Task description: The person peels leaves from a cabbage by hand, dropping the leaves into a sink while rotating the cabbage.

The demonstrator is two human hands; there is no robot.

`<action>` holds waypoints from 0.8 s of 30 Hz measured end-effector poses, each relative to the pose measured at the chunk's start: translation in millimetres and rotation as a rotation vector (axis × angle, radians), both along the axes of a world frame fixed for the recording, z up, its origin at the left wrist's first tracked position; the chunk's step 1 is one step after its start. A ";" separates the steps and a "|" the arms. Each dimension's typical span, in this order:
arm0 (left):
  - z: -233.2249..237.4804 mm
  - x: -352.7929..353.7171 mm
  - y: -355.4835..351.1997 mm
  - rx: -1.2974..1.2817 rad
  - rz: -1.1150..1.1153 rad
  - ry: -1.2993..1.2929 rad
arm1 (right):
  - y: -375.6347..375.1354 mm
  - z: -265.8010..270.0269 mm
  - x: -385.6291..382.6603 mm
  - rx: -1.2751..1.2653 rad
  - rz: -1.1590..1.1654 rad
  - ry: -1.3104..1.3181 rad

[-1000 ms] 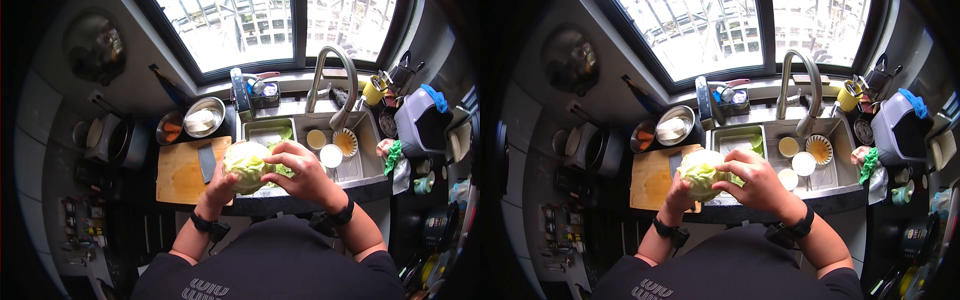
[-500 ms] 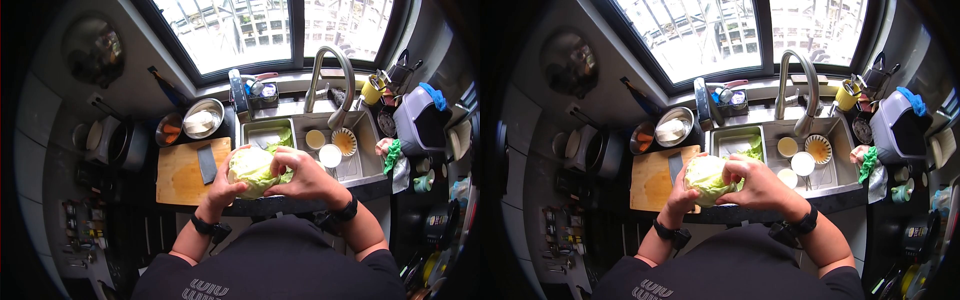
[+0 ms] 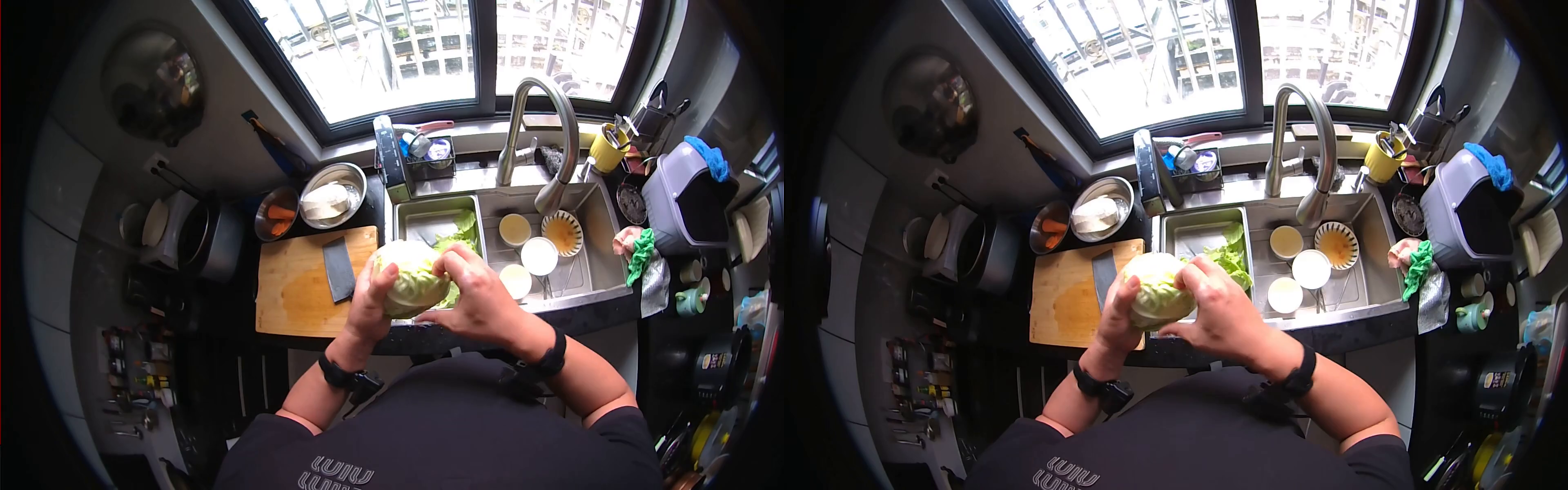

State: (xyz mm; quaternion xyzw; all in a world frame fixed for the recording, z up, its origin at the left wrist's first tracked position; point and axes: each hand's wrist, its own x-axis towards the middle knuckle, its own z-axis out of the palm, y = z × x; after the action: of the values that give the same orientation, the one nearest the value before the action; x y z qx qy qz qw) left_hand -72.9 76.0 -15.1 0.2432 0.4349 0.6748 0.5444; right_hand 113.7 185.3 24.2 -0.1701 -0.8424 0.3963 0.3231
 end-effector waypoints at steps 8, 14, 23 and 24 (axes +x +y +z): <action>-2.2 0.7 6.5 -0.004 0.051 0.028 | 3.8 -24.4 -9.3 0.042 0.024 -0.018; 5.0 1.1 5.4 -0.070 0.007 -0.121 | 21.3 -16.7 -8.5 0.083 0.085 -0.022; -10.1 1.1 2.8 -0.230 -0.085 -0.232 | 29.5 -19.7 3.3 -0.006 0.174 -0.101; -7.5 0.1 2.6 -0.244 -0.099 -0.245 | 29.4 -20.0 4.2 -0.123 0.181 -0.104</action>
State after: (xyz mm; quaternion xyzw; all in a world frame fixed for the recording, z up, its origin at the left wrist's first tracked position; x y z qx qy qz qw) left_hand -72.8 78.6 -22.5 0.1125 0.4313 0.6141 0.6513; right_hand 117.9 214.7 4.1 -0.1330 -0.8440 0.4654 0.2310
